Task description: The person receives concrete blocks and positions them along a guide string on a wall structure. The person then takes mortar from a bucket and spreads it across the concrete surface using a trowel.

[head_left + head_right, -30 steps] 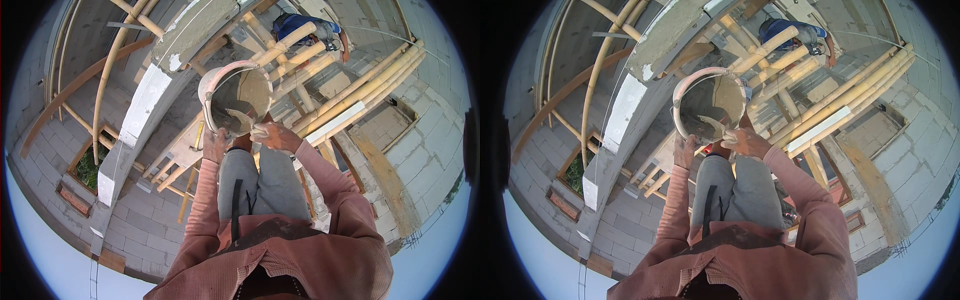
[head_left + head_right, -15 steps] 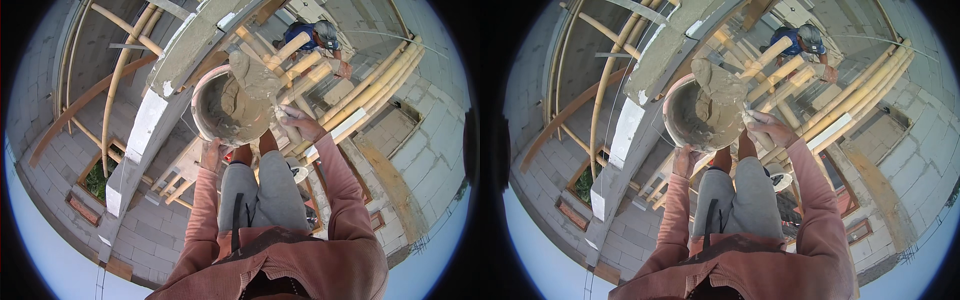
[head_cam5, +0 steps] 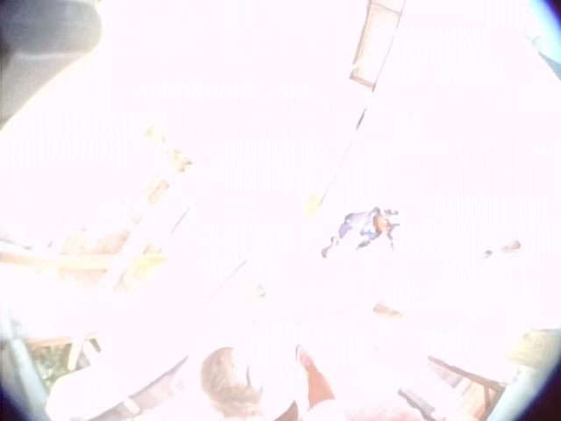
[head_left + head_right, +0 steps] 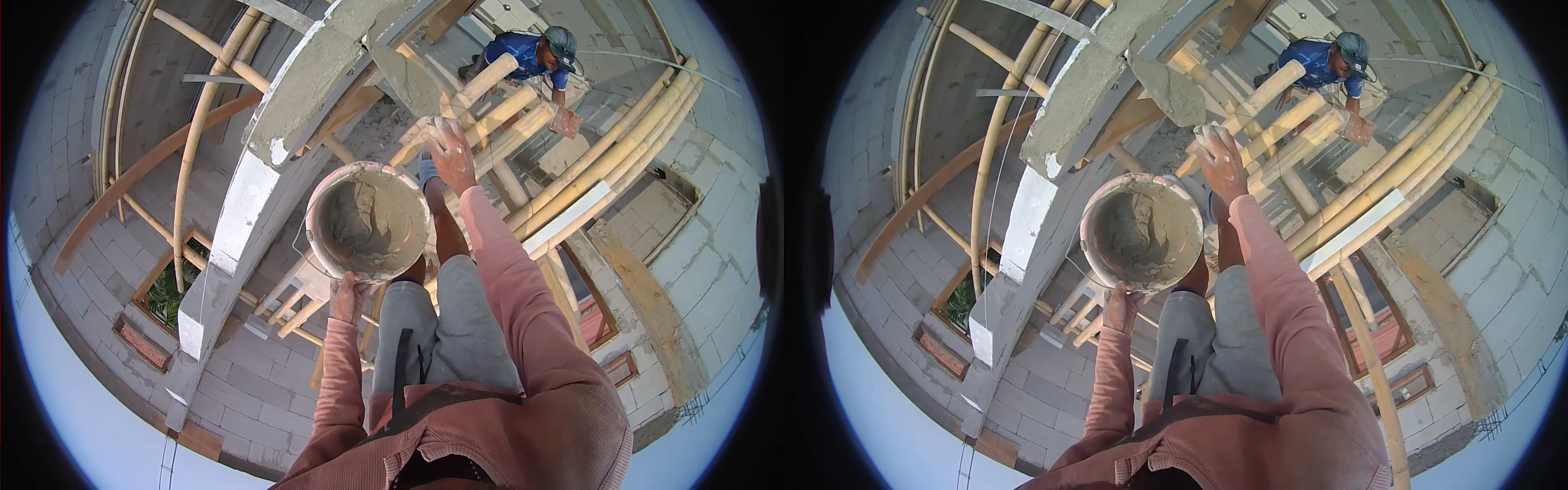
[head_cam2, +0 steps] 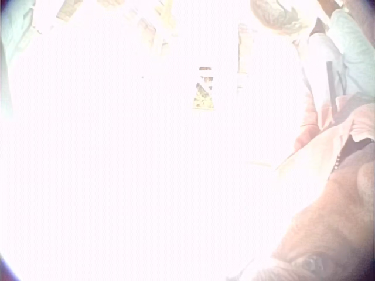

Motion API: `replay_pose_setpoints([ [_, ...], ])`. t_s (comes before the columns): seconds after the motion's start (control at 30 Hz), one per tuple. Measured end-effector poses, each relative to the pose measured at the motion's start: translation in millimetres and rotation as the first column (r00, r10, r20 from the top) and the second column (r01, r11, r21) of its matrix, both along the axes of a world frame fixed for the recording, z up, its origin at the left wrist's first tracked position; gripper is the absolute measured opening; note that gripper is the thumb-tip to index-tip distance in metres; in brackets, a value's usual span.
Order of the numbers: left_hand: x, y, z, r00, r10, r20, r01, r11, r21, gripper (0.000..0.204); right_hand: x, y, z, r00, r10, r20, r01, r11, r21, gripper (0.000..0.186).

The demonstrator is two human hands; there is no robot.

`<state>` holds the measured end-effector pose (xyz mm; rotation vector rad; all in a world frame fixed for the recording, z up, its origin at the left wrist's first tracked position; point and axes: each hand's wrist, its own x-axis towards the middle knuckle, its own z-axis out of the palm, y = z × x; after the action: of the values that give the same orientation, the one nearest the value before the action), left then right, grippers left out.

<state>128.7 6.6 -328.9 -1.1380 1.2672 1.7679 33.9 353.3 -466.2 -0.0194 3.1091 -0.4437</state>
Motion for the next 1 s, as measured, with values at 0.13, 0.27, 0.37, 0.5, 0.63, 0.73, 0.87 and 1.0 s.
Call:
replay_pose_setpoints([
  [0.13, 10, -11, -3, 1.0, 0.015, 0.015, -0.016, 0.998, 0.057, 0.029, 3, 7, 44, 0.829, -0.341, 0.443, 0.552, 0.371, -0.747, 0.063],
  [0.27, 13, -13, -6, 0.997, 0.077, -0.019, -0.075, 0.995, 0.069, 0.028, -47, 53, 68, 0.823, -0.242, 0.513, 0.486, -0.165, -0.858, 0.076],
  [0.37, 2, 2, -1, 0.995, 0.082, -0.049, -0.079, 0.995, 0.059, 0.03, -112, 114, 73, 0.832, -0.453, 0.321, 0.317, -0.087, -0.945, 0.077],
  [0.5, -5, 16, -6, 0.999, 0.048, -0.021, -0.046, 0.995, 0.083, 0.033, -200, 187, 37, 0.702, -0.691, -0.173, 0.416, 0.595, -0.688, 0.066],
  [0.63, -13, 38, -10, 0.997, 0.061, -0.038, -0.057, 0.992, 0.116, 0.041, -211, 189, -2, 0.783, -0.529, -0.329, 0.385, 0.826, -0.411, 0.055],
  [0.73, -15, 47, -12, 1.0, 0.014, -0.022, -0.011, 0.991, 0.132, 0.04, -168, 160, -38, 0.834, -0.444, -0.328, 0.367, 0.89, -0.271, 0.047],
  [0.87, -16, 54, -3, 0.999, 0.042, -0.002, -0.041, 0.989, 0.145, 0.034, -78, 107, -12, 0.793, -0.586, 0.165, 0.557, 0.589, -0.585, 0.06],
  [1.0, -24, 66, -8, 0.999, 0.023, 0.046, -0.027, 0.995, 0.096, 0.031, -3, 98, 56, 0.806, -0.498, 0.32, 0.565, 0.486, -0.667, 0.061],
])
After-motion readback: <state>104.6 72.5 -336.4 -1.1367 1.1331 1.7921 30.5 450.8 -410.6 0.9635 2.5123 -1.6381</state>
